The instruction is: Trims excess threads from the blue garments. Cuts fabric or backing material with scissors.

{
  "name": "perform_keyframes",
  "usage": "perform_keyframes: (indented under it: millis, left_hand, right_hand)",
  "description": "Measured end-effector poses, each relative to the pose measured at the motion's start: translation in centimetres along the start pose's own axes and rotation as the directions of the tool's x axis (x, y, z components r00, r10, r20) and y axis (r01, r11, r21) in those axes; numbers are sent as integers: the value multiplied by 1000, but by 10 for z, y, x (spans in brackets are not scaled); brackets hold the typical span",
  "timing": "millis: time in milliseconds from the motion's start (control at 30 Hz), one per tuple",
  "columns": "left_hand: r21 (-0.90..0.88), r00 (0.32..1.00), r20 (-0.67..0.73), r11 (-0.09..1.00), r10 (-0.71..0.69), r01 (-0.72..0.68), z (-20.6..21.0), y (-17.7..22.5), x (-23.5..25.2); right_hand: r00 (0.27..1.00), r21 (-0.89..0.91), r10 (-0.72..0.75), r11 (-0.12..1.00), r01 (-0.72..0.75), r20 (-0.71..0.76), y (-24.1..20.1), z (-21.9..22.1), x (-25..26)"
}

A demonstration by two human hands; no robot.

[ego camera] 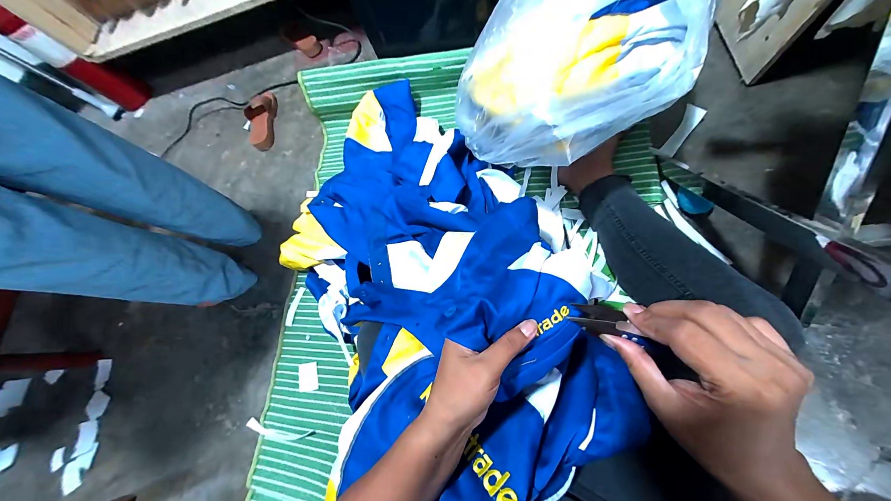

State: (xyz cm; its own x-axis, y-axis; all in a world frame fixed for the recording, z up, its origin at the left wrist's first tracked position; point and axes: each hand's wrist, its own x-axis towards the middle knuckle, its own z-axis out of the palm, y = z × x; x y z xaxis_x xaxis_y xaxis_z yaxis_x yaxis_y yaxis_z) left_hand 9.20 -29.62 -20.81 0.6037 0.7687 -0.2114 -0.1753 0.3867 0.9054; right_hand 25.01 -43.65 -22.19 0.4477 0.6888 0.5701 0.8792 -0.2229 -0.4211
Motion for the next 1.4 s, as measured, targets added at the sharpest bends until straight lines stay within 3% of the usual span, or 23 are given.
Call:
perform_keyframes:
  millis: [333,567,700,1200,1400]
  left_hand:
    - [2,1000,1,1000,-4,4,-1,-1,0]
    - [-48,993,37,993,-109,111,-9,4,4]
    - [-67,986,65,985,-153,158,-13,4,7]
    - [-49,983,130,989,-131,138,-16,1,9]
    - [-39,981,146,990,-131,138,-16,1,10]
  right_hand:
    - [999,13,-35,999,35,-5,3,1,2]
    - [991,290,92,950,-115,93,12,11,-2]
    - [999,203,20,979,-30,47,9,9,1]
    - [951,317,-71,948,-30,300,31,-3,18]
    - [944,318,-108,948,2,313,34,-6,29]
